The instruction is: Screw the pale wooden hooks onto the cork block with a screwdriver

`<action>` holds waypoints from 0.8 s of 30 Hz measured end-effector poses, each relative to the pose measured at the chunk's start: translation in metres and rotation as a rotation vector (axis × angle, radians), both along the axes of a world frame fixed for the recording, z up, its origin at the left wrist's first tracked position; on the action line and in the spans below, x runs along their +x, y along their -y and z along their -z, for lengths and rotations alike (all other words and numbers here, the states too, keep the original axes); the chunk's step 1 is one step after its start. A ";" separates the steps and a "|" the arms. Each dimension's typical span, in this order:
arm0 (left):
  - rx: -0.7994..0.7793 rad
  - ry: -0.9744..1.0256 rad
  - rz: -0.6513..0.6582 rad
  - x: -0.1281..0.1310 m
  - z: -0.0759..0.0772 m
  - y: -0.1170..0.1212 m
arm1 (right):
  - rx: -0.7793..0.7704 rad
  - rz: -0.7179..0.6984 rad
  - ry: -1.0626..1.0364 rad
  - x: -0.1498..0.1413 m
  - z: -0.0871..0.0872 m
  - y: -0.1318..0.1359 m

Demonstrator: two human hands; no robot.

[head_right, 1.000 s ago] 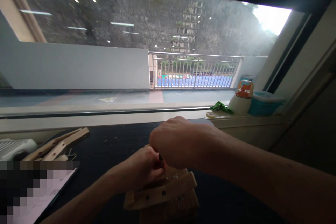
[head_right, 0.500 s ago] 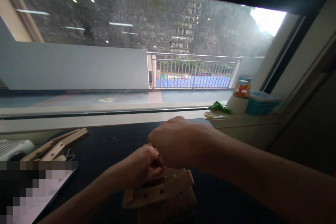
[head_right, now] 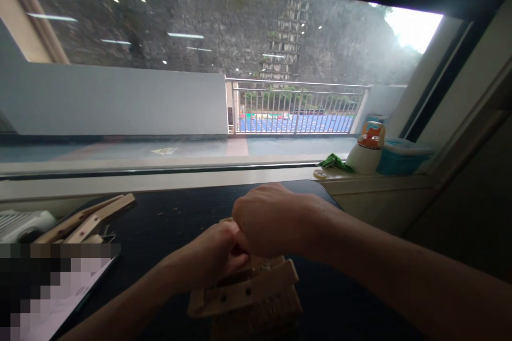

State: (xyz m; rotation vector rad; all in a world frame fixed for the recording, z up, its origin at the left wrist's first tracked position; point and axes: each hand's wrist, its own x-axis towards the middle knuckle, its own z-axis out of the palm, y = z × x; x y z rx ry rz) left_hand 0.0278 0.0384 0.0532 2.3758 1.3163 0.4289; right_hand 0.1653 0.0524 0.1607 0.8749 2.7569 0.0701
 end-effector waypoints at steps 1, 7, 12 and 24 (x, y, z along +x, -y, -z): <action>-0.005 0.001 0.000 0.000 0.000 0.000 | -0.004 0.001 -0.006 0.001 0.000 0.000; -0.042 0.020 0.012 0.000 0.000 0.000 | -0.016 -0.001 -0.011 0.006 -0.001 0.003; -0.048 -0.001 0.006 0.000 0.001 -0.001 | -0.019 0.005 0.008 0.002 -0.002 0.003; -0.048 -0.012 -0.019 0.001 0.002 -0.001 | -0.050 -0.034 0.008 0.002 -0.009 0.003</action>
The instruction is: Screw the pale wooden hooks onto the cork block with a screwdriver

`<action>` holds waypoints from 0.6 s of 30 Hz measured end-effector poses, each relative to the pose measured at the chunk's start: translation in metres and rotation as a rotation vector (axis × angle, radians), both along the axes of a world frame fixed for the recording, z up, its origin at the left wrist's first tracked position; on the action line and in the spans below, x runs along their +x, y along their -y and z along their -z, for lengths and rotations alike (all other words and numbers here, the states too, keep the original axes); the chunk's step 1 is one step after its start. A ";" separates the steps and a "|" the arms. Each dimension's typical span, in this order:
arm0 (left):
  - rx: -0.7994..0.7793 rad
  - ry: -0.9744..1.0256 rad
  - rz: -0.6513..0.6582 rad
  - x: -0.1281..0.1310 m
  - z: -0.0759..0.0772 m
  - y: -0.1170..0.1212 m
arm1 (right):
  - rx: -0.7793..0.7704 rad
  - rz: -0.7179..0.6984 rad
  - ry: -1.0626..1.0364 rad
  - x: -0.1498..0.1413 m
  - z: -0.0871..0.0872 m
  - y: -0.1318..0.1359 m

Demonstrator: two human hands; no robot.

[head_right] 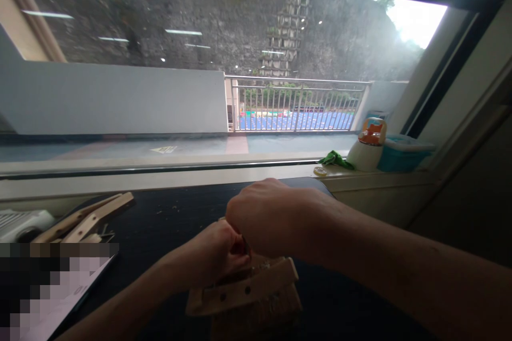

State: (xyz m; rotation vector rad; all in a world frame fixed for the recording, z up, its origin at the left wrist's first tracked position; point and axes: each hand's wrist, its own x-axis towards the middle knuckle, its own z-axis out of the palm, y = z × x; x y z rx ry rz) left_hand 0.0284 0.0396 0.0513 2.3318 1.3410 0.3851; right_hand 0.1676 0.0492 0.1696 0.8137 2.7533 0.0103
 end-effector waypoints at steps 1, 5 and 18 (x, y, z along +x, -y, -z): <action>0.011 0.007 0.006 0.000 0.000 0.000 | -0.002 -0.010 0.000 -0.001 0.002 -0.001; 0.025 0.035 0.023 0.000 0.002 -0.001 | 0.026 0.048 0.016 -0.001 0.007 -0.004; -0.032 -0.031 0.015 0.000 -0.003 0.001 | 0.012 0.023 0.044 -0.004 -0.011 0.002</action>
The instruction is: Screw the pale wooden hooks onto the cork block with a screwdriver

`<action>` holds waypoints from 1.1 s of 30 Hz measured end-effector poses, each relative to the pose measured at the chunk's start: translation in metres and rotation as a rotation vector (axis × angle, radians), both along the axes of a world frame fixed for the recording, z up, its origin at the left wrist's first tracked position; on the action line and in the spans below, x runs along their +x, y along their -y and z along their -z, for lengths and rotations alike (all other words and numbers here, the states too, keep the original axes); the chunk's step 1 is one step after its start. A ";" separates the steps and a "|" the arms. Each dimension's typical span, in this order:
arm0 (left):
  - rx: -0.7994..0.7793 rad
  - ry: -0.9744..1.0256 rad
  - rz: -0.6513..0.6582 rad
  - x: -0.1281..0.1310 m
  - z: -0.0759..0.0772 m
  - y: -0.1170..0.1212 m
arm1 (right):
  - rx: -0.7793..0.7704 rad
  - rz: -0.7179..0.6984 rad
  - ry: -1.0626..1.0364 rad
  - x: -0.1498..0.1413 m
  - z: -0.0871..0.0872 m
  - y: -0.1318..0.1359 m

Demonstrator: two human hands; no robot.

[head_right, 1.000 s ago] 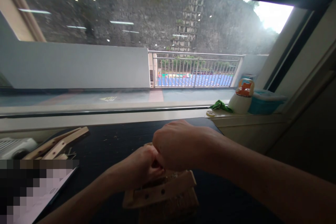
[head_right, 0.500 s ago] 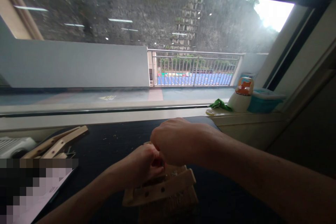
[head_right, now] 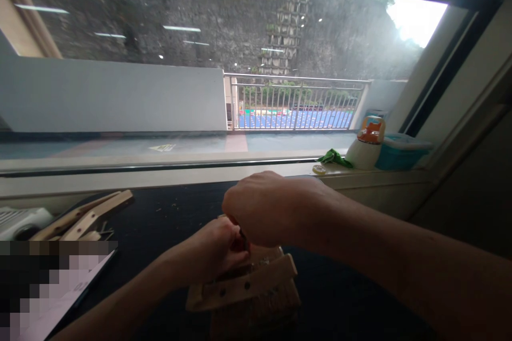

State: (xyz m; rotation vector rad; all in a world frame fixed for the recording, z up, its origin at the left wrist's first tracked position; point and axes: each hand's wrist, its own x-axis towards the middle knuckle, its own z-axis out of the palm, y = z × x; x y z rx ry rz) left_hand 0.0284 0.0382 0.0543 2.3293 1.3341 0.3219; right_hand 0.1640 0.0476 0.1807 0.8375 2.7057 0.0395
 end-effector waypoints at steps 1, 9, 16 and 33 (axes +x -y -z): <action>-0.005 0.006 -0.001 0.000 0.000 0.000 | -0.016 -0.002 -0.009 0.001 0.002 -0.002; 0.056 0.050 0.009 -0.002 0.010 -0.002 | 0.028 0.130 -0.089 0.009 0.014 -0.012; 0.035 0.014 0.023 0.000 0.003 -0.002 | -0.029 0.036 -0.029 0.003 -0.002 -0.002; 0.115 0.004 0.052 -0.002 0.010 -0.006 | 0.012 0.034 -0.064 0.012 0.007 0.003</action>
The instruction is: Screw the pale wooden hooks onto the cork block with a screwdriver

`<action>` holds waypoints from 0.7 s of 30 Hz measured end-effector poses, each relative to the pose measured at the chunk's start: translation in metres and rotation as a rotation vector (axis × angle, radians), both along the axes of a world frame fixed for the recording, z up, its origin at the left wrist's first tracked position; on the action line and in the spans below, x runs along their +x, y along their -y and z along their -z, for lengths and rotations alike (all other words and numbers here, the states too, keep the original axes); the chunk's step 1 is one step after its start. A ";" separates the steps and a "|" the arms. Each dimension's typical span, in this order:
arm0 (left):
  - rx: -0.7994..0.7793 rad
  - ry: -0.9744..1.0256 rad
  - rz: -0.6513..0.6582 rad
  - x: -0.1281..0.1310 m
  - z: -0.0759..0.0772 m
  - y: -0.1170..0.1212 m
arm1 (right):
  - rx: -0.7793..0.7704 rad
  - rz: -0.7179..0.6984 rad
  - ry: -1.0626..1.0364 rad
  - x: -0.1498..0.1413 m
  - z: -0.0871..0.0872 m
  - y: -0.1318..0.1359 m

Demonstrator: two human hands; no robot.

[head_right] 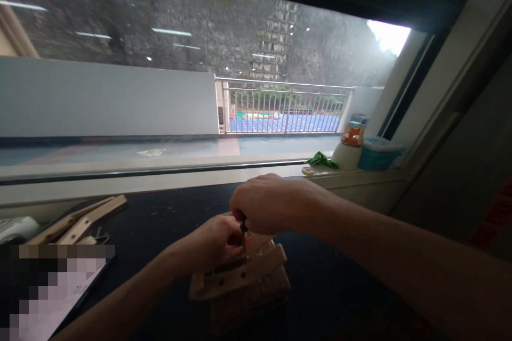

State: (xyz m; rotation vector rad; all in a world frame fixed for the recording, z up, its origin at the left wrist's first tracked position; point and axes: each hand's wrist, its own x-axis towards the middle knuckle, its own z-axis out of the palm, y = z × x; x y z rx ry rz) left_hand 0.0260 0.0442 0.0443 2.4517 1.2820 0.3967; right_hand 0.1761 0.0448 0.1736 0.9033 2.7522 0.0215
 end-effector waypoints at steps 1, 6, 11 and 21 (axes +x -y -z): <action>0.004 -0.006 0.004 0.000 -0.001 0.000 | 0.000 -0.034 0.022 -0.002 0.001 0.003; 0.033 -0.005 0.016 0.001 -0.004 0.002 | 0.024 -0.015 0.087 -0.015 0.006 0.010; 0.019 0.007 0.007 0.000 0.003 -0.001 | 0.017 0.082 0.106 -0.022 0.009 -0.001; -0.067 0.056 -0.047 0.002 -0.001 0.002 | -0.010 0.044 0.138 -0.016 -0.004 -0.005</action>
